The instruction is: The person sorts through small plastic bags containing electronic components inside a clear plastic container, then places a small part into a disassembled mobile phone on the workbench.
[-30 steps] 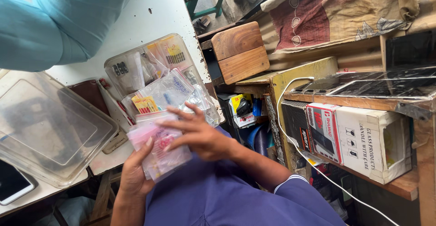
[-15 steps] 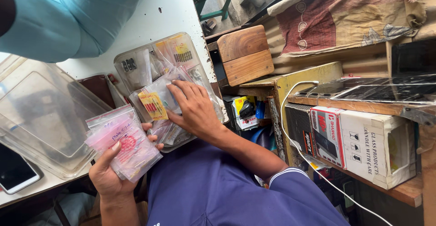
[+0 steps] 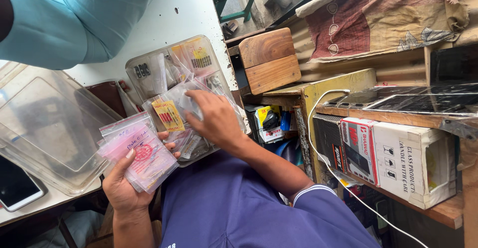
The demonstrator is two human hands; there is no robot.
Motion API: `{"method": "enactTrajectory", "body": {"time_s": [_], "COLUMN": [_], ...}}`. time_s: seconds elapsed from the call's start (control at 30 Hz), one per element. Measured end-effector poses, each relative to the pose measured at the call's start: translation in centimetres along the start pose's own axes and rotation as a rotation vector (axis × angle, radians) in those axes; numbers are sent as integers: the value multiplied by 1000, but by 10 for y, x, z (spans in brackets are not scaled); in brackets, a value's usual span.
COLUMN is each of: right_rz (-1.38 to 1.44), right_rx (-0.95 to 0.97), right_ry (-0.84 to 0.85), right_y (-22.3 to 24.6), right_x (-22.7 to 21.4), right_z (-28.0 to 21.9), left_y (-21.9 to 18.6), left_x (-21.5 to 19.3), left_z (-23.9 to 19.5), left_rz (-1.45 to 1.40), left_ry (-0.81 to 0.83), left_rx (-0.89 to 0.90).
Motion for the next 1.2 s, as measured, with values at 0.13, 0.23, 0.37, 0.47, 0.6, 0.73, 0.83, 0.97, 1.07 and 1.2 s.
{"method": "enactTrajectory", "body": {"time_s": [0.13, 0.23, 0.37, 0.47, 0.6, 0.73, 0.83, 0.97, 1.07, 1.2], "right_rz": [424, 753, 757, 352, 71, -36, 31, 108, 126, 20], "right_rx": [249, 348, 226, -127, -535, -579, -574, -404, -363, -465], "right_ry": [-3, -8, -109, -129, 31, 111, 131, -9, -112, -54], "right_y": [-39, -53, -31, 15, 70, 81, 79, 67, 63, 76], "right_x": [-10, -21, -48, -65, -53, -41, -40, -59, -74, -63], "right_z": [1, 0, -14, -31, -51, -60, -62, -57, -55, -52], "left_y": [1, 5, 23, 42, 46, 37, 36, 36, 39, 47], "left_x": [1, 6, 16, 21, 16, 31, 29, 22, 15, 11], "left_z": [0, -1, 2, 8, 14, 11, 11, 14, 12, 10], "left_rz": [1, 26, 81, 100, 96, 17, 69, 94, 48, 12], "left_ry": [-6, -2, 18, 33, -121, 154, 120, -50, -75, -2], "left_rx": [-17, -53, -175, -244, -128, -58, -92, -69, -42, -20]}}
Point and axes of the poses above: each hand's wrist, its own z-axis towards the middle knuckle, its own x-axis out of the palm, y = z × x, the point moved 6 cm from there along z, towards the middle knuckle
